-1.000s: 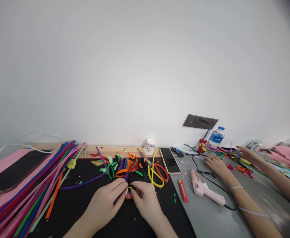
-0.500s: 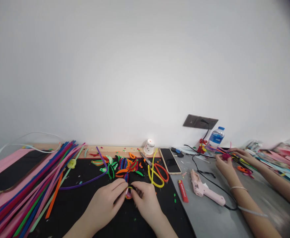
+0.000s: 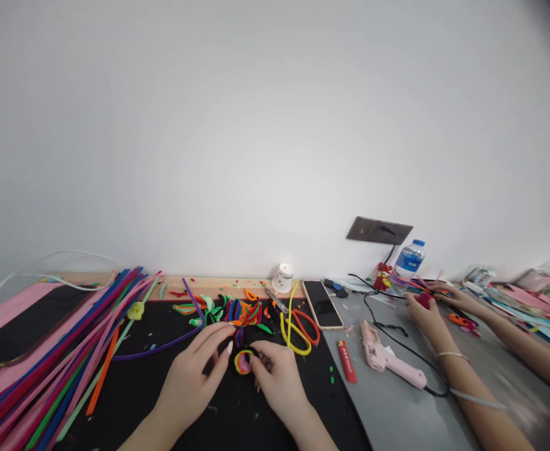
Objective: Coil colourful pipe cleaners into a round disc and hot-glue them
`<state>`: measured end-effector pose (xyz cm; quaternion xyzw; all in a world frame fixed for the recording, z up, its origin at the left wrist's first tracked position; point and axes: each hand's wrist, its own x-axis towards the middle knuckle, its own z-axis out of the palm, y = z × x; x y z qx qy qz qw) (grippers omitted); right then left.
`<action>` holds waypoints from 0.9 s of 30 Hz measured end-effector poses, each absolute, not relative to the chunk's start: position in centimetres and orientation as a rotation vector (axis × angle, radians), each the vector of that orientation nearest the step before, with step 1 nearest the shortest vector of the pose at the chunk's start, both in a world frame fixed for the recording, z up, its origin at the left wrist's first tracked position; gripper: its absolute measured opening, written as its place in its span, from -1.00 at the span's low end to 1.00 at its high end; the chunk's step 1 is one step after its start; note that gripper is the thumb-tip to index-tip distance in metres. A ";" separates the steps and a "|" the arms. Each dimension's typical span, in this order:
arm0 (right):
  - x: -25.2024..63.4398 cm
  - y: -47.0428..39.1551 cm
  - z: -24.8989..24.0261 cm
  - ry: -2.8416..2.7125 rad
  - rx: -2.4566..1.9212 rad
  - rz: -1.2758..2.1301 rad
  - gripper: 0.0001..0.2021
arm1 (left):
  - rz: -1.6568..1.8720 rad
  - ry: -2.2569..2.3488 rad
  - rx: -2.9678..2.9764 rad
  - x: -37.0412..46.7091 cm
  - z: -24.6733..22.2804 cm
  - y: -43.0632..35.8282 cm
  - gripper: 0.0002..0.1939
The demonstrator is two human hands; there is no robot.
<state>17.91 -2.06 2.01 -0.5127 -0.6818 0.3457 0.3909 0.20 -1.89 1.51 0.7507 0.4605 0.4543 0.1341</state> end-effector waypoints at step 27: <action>17.4 -1.2 1.5 -1.235 -1.261 1.306 -0.81 | 1.176 1.374 1.690 0.6 2.5 -1.4 -0.62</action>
